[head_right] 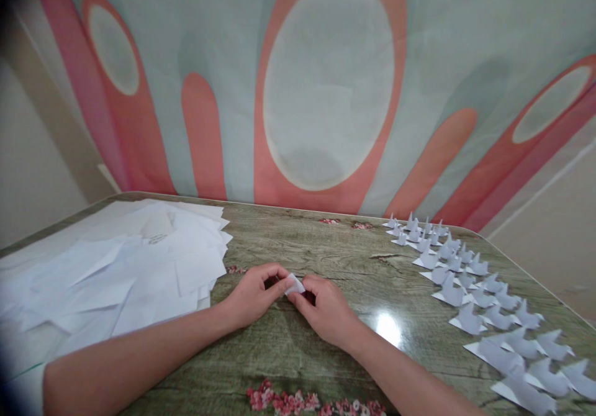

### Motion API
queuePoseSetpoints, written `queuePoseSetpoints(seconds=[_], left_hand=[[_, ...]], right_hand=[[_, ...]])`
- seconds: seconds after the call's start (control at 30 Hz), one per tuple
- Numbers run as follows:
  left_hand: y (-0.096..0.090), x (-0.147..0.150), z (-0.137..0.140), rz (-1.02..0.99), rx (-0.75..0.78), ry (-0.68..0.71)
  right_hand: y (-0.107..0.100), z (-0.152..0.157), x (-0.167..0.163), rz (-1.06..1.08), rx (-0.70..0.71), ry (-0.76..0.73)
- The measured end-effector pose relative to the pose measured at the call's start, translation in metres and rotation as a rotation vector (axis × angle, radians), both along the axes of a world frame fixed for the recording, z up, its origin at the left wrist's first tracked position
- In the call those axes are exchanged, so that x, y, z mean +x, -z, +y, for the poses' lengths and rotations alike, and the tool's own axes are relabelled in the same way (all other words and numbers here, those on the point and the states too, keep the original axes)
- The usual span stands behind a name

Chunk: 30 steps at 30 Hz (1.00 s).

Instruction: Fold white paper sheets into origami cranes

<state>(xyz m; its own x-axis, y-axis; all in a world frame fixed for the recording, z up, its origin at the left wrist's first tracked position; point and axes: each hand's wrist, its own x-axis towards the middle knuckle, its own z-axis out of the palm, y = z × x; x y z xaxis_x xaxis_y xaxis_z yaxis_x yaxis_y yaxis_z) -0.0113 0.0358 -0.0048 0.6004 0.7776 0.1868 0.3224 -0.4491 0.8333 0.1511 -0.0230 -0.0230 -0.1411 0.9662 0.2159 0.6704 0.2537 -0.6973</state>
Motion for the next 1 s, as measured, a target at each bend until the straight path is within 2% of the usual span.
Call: queuePoseSetpoints(seconds=[0.23,0.67,0.83,1.0], left_hand=[[0.002,0.001,0.001,-0.037,-0.05,-0.033],[0.001,0.0,0.002,0.032,-0.034,0.033],[0.001,-0.001,0.005,0.023,-0.043,0.047],[0.004,-0.001,0.004,0.061,-0.039,0.061]], right_hand=[[-0.001,0.001,0.0,0.017,-0.058,0.006],[-0.006,0.002,0.004,0.258,-0.017,0.023],[-0.001,0.005,0.008,0.392,-0.071,0.088],[0.0,0.005,0.007,0.501,-0.165,0.046]])
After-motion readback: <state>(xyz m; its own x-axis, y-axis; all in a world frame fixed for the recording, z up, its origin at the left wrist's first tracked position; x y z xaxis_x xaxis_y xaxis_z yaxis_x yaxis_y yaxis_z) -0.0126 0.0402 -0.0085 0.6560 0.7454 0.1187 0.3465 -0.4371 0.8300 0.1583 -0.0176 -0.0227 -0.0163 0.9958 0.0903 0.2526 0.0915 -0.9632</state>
